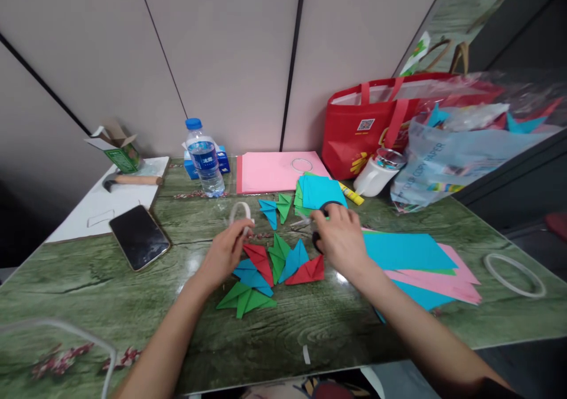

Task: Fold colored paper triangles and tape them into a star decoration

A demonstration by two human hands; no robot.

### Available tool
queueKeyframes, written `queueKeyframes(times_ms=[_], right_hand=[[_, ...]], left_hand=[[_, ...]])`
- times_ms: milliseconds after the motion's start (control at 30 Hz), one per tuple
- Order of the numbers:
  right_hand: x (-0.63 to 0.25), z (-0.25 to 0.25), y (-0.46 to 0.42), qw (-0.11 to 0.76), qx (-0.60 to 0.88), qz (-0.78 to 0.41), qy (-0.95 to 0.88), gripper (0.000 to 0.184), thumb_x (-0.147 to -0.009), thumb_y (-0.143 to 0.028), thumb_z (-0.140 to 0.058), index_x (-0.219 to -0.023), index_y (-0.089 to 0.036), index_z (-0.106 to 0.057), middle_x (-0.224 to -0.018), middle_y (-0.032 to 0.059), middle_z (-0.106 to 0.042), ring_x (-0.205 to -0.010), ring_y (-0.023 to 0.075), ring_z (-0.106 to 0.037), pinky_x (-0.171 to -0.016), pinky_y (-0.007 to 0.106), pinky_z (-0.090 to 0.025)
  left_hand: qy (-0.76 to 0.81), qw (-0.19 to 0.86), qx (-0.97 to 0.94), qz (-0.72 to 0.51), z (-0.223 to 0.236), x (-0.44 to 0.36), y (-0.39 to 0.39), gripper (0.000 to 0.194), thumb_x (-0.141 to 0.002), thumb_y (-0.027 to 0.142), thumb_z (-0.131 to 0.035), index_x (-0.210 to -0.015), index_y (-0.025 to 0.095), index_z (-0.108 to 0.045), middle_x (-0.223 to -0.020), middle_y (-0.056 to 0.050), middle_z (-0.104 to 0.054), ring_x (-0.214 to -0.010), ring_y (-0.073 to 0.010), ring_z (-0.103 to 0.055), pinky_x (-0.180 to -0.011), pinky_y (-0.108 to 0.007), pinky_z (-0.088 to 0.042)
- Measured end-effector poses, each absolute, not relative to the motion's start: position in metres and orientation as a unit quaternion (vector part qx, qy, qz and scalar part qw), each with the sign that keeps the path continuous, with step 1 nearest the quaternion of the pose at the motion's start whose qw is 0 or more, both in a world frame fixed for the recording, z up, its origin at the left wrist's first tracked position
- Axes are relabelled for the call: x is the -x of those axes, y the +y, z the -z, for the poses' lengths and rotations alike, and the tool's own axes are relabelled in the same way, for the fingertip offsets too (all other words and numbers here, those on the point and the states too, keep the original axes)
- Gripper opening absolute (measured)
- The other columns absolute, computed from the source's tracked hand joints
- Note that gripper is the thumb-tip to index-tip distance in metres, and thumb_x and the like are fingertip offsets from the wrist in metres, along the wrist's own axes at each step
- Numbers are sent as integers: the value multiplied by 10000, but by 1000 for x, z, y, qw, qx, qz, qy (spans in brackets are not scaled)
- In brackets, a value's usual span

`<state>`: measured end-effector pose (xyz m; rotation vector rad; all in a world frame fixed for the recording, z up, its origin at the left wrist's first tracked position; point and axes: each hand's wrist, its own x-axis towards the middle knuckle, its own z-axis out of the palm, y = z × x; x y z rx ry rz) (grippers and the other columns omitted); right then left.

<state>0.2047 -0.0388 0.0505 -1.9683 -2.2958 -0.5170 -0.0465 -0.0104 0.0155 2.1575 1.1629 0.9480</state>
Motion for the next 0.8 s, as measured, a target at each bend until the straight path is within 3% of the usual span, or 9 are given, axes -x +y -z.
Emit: queueKeyframes(times_ms=[67, 167, 333, 400, 467, 567, 667, 800], right_hand=[[-227, -46, -33, -23, 681, 127, -721, 268, -779, -117, -526, -1031, -170, -601, -961, 134, -586, -925, 273, -522, -789, 400, -378], [-259, -34, -27, -126, 720, 43, -681, 350, -749, -88, -549, -1089, -153, -597, -1009, 156, -602, -961, 296, -543, -728, 365, -404], [-285, -32, -23, -165, 732, -6, -661, 377, -726, -90, -606, -1093, -174, -637, -1023, 170, -627, -990, 307, -573, -721, 358, -436], [-278, -38, -22, -101, 738, 5, -667, 296, -762, -133, -602, -1049, -168, -663, -995, 175, -645, -974, 309, -591, -738, 383, -451], [-260, -43, -22, 42, 710, -33, -703, 207, -825, -197, -559, -988, -164, -682, -968, 150, -669, -940, 271, -615, -770, 377, -468], [-219, -44, -21, 276, 561, -250, -740, 209, -867, -301, -518, -925, -181, -679, -917, 69, -699, -831, 181, -647, -737, 307, -512], [-180, -36, -20, 387, 441, -469, -661, 286, -842, -344, -543, -1080, -197, -603, -932, 50, -691, -779, 153, -659, -679, 304, -546], [-151, -25, -16, 446, 351, -619, -542, 341, -761, -326, -654, -1075, -212, -585, -994, 44, -664, -808, 144, -659, -719, 320, -549]], left_hand=[[464, 200, -791, -344, -14, 52, -6, 410, -883, 157, -380, -1283, 237, -422, -975, -59, -635, -818, -169, -619, -799, -297, -481], [486, 167, -801, -307, -10, 58, -1, 554, -865, 110, -366, -1391, 268, -300, -1046, -79, -600, -858, -189, -624, -785, -311, -493], [506, 118, -796, -311, -4, 60, 4, 591, -835, 78, -388, -1391, 267, -322, -1025, -84, -530, -887, -190, -592, -794, -340, -501], [503, 137, -780, -348, -2, 59, 6, 568, -844, 98, -394, -1387, 251, -328, -1004, -80, -545, -887, -185, -587, -799, -348, -505], [485, 191, -756, -397, -3, 57, 6, 521, -844, 143, -442, -1352, 242, -377, -1078, -90, -552, -975, -201, -574, -833, -364, -503], [434, 367, -668, -481, -10, 49, 0, 384, -812, 234, -569, -1194, 214, -534, -1272, -108, -497, -1199, -257, -469, -915, -386, -477], [366, 588, -523, -497, -21, 41, -8, 303, -811, 296, -611, -1093, 186, -604, -1318, -119, -499, -1261, -295, -416, -942, -427, -462], [293, 725, -420, -461, -28, 36, -12, 263, -796, 362, -645, -978, 174, -667, -1371, -107, -465, -1284, -306, -383, -945, -407, -452]])
